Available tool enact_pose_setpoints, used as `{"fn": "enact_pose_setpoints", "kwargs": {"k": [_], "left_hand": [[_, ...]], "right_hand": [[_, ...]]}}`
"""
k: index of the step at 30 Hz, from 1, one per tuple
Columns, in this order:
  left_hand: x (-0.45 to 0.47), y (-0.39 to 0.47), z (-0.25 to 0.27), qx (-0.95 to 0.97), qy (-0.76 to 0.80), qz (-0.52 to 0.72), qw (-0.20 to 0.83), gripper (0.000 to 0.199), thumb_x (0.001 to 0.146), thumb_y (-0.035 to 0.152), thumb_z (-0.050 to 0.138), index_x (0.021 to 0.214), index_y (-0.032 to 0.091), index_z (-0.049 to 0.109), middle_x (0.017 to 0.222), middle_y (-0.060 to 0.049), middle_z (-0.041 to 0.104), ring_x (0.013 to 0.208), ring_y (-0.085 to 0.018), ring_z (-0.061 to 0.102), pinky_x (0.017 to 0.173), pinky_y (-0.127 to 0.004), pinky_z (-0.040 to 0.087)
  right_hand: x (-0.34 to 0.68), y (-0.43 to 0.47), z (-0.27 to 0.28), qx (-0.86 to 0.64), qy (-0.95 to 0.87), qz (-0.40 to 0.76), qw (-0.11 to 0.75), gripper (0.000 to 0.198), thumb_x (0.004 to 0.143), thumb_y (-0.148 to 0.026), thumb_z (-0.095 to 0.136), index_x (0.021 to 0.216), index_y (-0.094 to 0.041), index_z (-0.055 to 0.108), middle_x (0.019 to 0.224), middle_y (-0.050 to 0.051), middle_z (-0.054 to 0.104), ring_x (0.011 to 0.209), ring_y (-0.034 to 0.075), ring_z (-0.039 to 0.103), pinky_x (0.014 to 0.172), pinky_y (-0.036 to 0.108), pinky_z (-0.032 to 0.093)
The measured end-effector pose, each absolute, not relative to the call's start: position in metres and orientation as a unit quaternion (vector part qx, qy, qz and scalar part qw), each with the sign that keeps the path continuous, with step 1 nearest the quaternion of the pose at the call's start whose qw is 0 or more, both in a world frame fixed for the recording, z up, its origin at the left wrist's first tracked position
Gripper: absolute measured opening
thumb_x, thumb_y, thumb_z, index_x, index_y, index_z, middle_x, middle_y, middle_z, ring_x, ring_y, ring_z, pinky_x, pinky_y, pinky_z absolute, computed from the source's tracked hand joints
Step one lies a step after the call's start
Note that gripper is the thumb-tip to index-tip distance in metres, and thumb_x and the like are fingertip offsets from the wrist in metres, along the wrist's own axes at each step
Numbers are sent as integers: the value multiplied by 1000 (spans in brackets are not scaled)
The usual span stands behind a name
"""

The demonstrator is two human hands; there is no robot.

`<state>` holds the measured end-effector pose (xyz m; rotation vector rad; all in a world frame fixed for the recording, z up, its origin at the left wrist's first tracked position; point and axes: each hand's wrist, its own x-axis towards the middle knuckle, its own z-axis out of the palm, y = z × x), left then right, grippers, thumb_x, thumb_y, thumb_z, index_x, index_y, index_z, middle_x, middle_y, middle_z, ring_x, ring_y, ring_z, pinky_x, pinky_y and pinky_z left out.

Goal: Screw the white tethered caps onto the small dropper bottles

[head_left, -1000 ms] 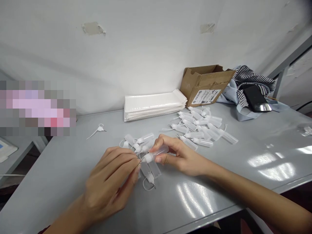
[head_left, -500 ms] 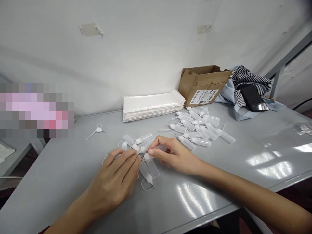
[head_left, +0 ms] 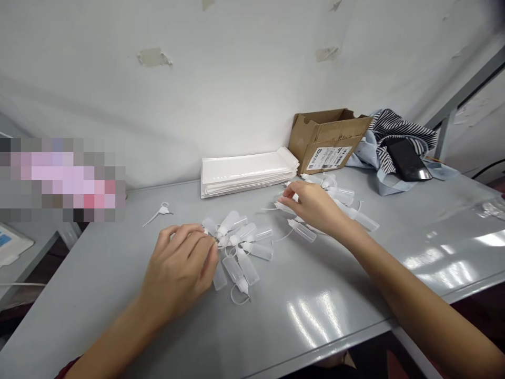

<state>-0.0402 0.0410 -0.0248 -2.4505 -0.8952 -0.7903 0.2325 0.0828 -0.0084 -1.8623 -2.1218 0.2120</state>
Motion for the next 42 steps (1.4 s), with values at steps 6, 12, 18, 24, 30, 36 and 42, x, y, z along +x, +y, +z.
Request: {"fn": "enact_pose_setpoints", "kwargs": {"k": [6, 12, 18, 24, 30, 36, 42], "left_hand": [[-39, 39, -23, -875, -344, -250, 231, 8, 80, 12, 55, 84, 12, 63, 83, -10, 69, 88, -33, 64, 73, -45, 43], [-41, 40, -24, -861, -368, -283, 209, 10, 82, 9, 53, 83, 13, 62, 80, -9, 68, 83, -28, 63, 73, -42, 43], [-42, 41, -26, -852, -375, -303, 203, 10, 83, 11, 53, 85, 14, 62, 82, -8, 68, 84, -27, 63, 74, -40, 42], [-42, 40, -25, -854, -369, -310, 196, 11, 82, 9, 53, 86, 14, 62, 83, -9, 68, 84, -27, 63, 75, -41, 42], [-41, 38, -24, -852, -368, -319, 193, 12, 80, 8, 54, 87, 14, 61, 83, -9, 68, 84, -28, 63, 75, -41, 42], [-41, 37, -23, -851, -365, -328, 187, 14, 79, 5, 53, 86, 16, 60, 81, -7, 69, 80, -25, 65, 77, -41, 41], [-42, 38, -26, -848, -367, -336, 185, 17, 79, 5, 52, 85, 19, 58, 80, -4, 69, 75, -21, 65, 80, -42, 42]], "right_hand": [[237, 86, -15, -663, -745, 44, 69, 9, 85, -20, 59, 90, -14, 65, 97, 10, 66, 86, 25, 62, 60, 28, 36], [231, 87, -21, -655, -755, 27, 12, 16, 84, -23, 61, 98, -15, 65, 100, 11, 65, 84, 26, 64, 57, 28, 36], [226, 82, -22, -633, -774, 7, -1, 22, 89, -23, 54, 107, -18, 65, 100, 11, 63, 81, 24, 62, 56, 27, 36], [224, 82, -24, -608, -793, -44, 27, 18, 81, -17, 57, 94, -13, 69, 101, 15, 60, 97, 31, 53, 71, 33, 40], [227, 88, -26, -588, -797, -98, 96, 14, 81, -17, 56, 84, -10, 67, 92, 15, 63, 92, 30, 53, 76, 38, 39], [231, 90, -25, -554, -800, -130, 190, 13, 85, -20, 55, 89, -13, 65, 102, 12, 67, 96, 26, 56, 82, 37, 38], [229, 84, -19, -493, -803, -127, 310, 13, 86, -21, 52, 90, -15, 62, 98, 11, 68, 92, 25, 59, 84, 38, 38]]}}
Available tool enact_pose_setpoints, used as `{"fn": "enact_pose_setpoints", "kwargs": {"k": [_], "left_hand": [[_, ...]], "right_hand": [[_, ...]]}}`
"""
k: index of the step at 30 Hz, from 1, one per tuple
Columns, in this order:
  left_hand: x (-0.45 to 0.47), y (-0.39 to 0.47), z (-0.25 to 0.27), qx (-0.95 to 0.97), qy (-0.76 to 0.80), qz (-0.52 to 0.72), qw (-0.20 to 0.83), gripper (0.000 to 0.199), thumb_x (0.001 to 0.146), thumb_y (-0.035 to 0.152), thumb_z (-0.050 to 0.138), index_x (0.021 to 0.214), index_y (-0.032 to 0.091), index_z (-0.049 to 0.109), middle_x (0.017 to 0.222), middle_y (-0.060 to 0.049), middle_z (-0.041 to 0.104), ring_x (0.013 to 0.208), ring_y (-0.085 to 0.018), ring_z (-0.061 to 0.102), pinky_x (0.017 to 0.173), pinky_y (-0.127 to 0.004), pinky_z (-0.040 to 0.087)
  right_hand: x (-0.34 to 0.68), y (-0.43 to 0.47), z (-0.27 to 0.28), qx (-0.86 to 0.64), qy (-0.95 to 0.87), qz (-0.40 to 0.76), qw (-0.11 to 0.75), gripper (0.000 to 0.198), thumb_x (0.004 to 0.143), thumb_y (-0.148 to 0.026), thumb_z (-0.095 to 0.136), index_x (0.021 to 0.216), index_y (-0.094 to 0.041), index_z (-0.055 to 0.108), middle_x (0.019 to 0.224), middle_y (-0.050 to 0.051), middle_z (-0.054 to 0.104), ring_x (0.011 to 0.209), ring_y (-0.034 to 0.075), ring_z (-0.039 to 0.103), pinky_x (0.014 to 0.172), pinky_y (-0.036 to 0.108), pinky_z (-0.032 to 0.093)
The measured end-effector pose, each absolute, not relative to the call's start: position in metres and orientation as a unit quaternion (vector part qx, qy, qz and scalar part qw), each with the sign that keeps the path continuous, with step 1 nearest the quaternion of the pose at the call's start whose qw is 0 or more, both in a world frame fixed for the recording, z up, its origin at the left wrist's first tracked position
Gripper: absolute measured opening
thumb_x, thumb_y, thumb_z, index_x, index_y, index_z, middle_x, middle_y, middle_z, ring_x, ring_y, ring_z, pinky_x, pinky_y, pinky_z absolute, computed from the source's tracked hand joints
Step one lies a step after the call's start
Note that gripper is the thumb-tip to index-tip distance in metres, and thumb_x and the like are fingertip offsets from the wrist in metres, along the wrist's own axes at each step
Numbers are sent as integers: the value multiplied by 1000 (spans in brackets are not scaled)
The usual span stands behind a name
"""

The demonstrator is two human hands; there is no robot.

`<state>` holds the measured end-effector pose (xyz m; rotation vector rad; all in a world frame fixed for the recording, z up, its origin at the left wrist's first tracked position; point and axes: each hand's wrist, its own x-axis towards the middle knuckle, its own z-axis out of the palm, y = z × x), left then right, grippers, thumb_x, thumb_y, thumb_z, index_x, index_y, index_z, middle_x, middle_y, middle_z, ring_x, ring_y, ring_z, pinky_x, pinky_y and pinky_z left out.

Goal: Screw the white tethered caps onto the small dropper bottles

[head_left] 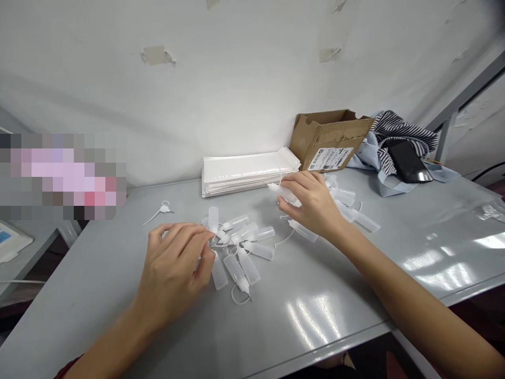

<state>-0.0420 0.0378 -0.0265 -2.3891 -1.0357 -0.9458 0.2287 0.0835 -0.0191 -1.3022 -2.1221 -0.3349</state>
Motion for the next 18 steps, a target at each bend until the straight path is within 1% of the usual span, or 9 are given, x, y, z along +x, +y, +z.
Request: {"fn": "enact_pose_setpoints", "kwargs": {"k": [2, 5, 8, 10, 12, 15, 18], "left_hand": [[-41, 38, -27, -847, -369, -337, 180, 18, 80, 5, 51, 87, 20, 58, 80, -4, 69, 75, -21, 65, 80, -41, 42], [-40, 38, -27, -843, -370, -347, 180, 18, 81, 7, 51, 91, 20, 59, 80, -4, 70, 75, -21, 66, 79, -40, 43], [-40, 37, -27, -834, -371, -361, 192, 17, 81, 8, 55, 94, 18, 59, 80, -5, 71, 75, -22, 67, 79, -40, 43], [-40, 36, -26, -828, -376, -366, 197, 18, 81, 9, 57, 98, 17, 58, 80, -5, 71, 73, -22, 66, 79, -40, 43], [-39, 34, -25, -824, -387, -369, 188, 24, 82, 10, 58, 105, 16, 57, 80, -5, 70, 73, -21, 65, 81, -40, 43], [-38, 33, -24, -827, -398, -365, 158, 35, 84, 11, 57, 119, 16, 51, 85, -5, 69, 78, -20, 64, 83, -38, 43], [-36, 32, -23, -837, -386, -362, 138, 39, 86, 10, 55, 124, 17, 48, 88, -5, 69, 83, -20, 63, 84, -37, 43]], "right_hand": [[225, 78, -16, -471, -813, -61, 338, 13, 86, -22, 51, 91, -16, 61, 91, 10, 68, 84, 22, 60, 76, 34, 41], [218, 68, -12, -431, -836, 58, 335, 15, 86, -23, 50, 94, -15, 60, 82, 7, 65, 73, 18, 58, 65, 28, 43], [210, 58, -9, -389, -858, 118, 316, 19, 86, -23, 53, 100, -12, 62, 81, 7, 65, 70, 16, 57, 63, 26, 42], [205, 52, -6, -366, -861, 168, 312, 19, 85, -21, 56, 100, -10, 63, 77, 4, 64, 65, 14, 55, 60, 25, 40], [202, 47, -3, -342, -852, 247, 309, 17, 84, -19, 58, 98, -11, 65, 77, 2, 65, 65, 12, 55, 59, 23, 40], [200, 42, 1, -313, -826, 363, 297, 15, 84, -18, 60, 97, -13, 67, 82, 2, 68, 71, 12, 59, 64, 22, 43], [199, 39, 2, -308, -807, 418, 282, 15, 82, -16, 61, 95, -13, 68, 81, 1, 69, 71, 13, 59, 66, 24, 45]]}}
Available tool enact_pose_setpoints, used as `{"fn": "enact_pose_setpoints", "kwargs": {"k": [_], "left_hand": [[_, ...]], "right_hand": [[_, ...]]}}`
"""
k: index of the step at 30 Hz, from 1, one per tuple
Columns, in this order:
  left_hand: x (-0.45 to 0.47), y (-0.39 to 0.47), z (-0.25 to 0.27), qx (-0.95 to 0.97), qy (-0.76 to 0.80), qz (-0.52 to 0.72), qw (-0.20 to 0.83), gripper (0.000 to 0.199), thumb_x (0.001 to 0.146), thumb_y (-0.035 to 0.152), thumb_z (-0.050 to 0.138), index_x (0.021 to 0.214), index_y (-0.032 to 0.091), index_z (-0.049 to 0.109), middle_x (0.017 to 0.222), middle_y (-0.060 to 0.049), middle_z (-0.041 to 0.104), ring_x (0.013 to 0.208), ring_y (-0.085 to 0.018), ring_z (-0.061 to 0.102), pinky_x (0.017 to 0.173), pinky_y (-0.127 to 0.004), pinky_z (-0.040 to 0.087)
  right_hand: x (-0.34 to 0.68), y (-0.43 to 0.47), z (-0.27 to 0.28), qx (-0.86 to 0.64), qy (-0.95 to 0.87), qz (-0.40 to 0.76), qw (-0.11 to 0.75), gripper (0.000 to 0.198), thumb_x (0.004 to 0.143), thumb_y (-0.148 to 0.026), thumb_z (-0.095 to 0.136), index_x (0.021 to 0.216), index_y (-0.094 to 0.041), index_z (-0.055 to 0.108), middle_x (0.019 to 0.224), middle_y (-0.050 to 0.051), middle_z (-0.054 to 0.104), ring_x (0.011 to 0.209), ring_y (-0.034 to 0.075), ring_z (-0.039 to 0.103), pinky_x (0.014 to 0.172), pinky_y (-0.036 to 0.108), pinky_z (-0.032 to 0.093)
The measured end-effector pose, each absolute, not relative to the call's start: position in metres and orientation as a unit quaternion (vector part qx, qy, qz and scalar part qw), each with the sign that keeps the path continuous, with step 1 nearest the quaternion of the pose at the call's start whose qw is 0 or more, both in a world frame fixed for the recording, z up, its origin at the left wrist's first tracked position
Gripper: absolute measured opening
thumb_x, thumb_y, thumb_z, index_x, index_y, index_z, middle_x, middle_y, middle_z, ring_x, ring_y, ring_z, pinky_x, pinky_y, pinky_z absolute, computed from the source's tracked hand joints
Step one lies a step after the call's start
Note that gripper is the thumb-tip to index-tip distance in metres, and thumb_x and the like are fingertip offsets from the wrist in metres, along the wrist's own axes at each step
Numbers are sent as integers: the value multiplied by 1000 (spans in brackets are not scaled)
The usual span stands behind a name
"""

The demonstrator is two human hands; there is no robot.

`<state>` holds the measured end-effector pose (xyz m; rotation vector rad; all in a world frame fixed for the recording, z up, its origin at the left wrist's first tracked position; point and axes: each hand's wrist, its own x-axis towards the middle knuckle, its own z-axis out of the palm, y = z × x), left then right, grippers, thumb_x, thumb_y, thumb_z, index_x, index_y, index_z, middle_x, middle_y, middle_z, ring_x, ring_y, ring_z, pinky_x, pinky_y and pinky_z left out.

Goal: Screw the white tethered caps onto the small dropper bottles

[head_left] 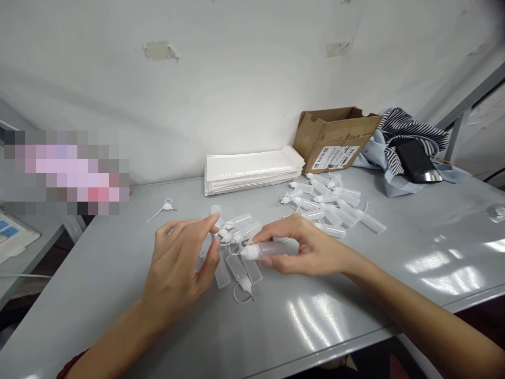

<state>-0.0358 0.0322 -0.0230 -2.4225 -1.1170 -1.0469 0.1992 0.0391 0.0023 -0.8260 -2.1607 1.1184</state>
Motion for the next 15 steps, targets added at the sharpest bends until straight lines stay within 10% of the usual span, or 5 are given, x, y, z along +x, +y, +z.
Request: {"fn": "enact_pose_setpoints", "kwargs": {"k": [15], "left_hand": [[-38, 30, -20, -849, -328, -395, 123, 18, 84, 5, 60, 97, 16, 61, 81, -5, 70, 81, -22, 64, 77, -40, 45]], "right_hand": [[202, 42, 0, -378, -716, 488, 325, 13, 81, -23, 58, 83, -15, 68, 66, -1, 59, 60, 11, 52, 54, 22, 38]]}}
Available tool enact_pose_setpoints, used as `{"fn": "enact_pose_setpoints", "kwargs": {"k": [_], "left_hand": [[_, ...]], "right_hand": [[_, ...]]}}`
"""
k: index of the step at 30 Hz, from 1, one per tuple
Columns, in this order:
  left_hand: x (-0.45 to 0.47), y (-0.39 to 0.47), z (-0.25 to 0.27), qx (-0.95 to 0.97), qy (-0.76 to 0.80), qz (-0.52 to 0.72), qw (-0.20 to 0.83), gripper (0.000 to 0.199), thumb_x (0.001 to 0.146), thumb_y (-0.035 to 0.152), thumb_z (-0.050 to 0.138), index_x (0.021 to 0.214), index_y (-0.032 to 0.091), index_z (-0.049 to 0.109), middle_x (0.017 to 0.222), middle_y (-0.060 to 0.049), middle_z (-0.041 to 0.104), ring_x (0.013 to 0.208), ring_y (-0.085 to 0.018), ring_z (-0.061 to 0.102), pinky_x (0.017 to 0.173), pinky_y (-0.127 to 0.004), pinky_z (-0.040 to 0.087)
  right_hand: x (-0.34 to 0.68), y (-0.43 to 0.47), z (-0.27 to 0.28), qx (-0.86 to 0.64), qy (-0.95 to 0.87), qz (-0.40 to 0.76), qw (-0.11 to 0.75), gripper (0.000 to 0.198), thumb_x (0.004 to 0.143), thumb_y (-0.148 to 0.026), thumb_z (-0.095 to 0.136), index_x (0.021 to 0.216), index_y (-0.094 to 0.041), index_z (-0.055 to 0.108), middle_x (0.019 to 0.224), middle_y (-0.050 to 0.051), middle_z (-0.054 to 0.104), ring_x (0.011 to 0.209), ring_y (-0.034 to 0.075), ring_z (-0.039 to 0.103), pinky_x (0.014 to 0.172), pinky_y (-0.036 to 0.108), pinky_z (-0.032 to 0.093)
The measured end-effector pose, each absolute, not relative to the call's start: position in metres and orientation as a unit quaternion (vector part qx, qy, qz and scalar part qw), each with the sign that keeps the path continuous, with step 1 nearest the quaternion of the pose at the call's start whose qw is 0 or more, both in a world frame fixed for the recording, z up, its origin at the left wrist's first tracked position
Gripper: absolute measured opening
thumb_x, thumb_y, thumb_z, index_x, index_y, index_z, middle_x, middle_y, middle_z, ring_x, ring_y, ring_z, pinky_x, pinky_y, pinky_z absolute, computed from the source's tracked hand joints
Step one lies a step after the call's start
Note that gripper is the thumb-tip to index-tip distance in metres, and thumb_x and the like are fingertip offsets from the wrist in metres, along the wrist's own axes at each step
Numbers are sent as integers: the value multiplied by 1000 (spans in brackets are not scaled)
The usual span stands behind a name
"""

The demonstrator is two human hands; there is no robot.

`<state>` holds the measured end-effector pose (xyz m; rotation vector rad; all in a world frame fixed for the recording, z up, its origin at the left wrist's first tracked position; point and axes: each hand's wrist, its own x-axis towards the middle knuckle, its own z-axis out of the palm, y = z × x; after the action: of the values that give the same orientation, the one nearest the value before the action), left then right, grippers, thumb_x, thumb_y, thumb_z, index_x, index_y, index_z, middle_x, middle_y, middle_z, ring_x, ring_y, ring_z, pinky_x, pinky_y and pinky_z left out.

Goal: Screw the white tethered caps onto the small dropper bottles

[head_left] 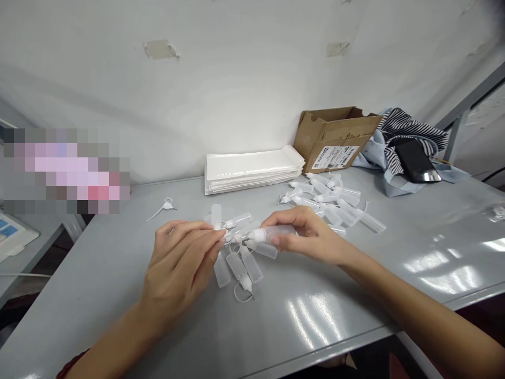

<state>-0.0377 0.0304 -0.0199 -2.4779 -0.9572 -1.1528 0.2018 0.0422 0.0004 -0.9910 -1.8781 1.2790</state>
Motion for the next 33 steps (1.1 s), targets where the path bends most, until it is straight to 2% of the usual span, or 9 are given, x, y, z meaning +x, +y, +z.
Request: {"fn": "enact_pose_setpoints", "kwargs": {"k": [3, 7, 33], "left_hand": [[-36, 30, -18, -850, -315, -406, 116, 16, 82, 4, 61, 93, 16, 63, 76, -4, 71, 78, -22, 65, 76, -40, 45], [-34, 30, -17, -852, -308, -410, 109, 15, 82, 4, 61, 91, 16, 63, 74, -4, 72, 76, -22, 66, 75, -40, 46], [-32, 28, -21, -873, -278, -389, 95, 24, 81, 2, 62, 99, 18, 61, 79, -3, 72, 82, -22, 64, 74, -40, 49]], "right_hand": [[201, 43, -1, -428, -707, 453, 336, 13, 79, -22, 57, 80, -15, 68, 66, -1, 58, 60, 12, 50, 56, 24, 37], [199, 42, 0, -415, -715, 462, 322, 14, 79, -24, 57, 81, -15, 68, 67, -1, 59, 61, 11, 49, 56, 24, 36], [195, 40, 0, -384, -733, 475, 300, 14, 80, -24, 58, 82, -13, 67, 65, -1, 56, 58, 9, 46, 50, 21, 34]]}}
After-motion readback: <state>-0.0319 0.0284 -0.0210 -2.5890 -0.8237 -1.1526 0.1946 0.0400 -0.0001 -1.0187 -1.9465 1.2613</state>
